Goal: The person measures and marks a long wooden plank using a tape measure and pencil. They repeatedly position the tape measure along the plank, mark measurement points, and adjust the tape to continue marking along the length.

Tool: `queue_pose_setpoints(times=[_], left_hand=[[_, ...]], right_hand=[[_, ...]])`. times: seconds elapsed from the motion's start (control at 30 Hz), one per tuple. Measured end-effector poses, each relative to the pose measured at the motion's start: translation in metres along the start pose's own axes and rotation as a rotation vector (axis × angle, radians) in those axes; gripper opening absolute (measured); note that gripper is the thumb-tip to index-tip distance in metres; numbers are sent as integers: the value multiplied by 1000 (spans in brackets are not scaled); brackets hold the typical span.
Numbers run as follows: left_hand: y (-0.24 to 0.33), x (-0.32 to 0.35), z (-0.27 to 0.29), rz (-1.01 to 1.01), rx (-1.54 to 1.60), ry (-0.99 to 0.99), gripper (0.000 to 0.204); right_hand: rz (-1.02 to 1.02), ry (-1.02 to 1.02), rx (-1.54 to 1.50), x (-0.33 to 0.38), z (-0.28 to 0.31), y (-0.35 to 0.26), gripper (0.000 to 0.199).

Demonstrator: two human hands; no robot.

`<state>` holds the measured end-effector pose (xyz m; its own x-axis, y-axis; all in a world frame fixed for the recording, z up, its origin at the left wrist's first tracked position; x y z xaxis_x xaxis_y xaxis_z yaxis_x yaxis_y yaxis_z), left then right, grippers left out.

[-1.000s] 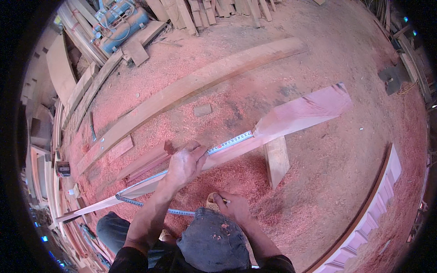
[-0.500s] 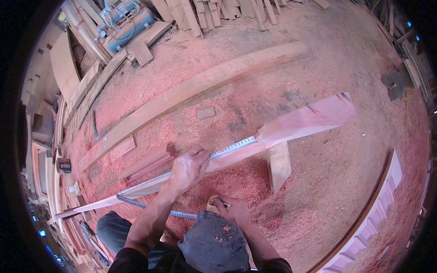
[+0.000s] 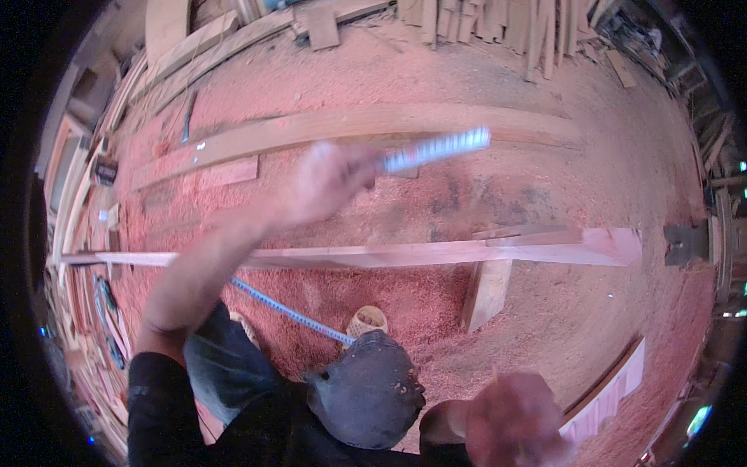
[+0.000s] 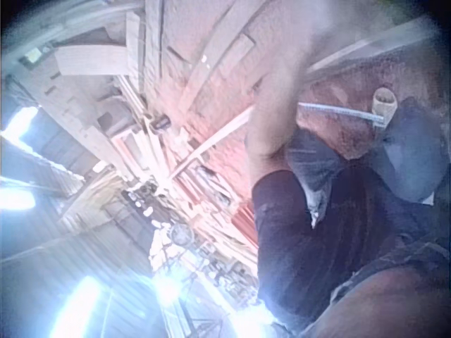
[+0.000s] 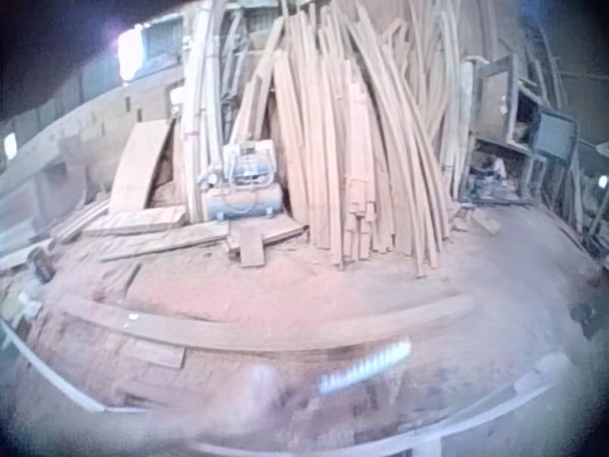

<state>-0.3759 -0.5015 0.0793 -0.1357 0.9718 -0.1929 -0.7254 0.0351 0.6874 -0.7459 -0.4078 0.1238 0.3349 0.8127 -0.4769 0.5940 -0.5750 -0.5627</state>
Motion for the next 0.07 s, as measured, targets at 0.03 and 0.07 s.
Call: queue_pose_setpoints(times=[0.03,0.07], left_hand=[[0,-5,27,101,21,10,34],[3,-9,57,110,78,62,37]], right_hand=[[-1,-158,-106,-15,-20,-18,40],[-13,-161,-109,-14,-35,-15,40]])
Point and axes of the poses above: each hand's wrist, its own x-axis away from the middle knuckle, its own z-axis out of the back of the hand, y = z × x, the point moved 2 cm from there along -x, towards the middle knuckle, and after that the axes turned 14 degrees about y, right-handed, at the moved point
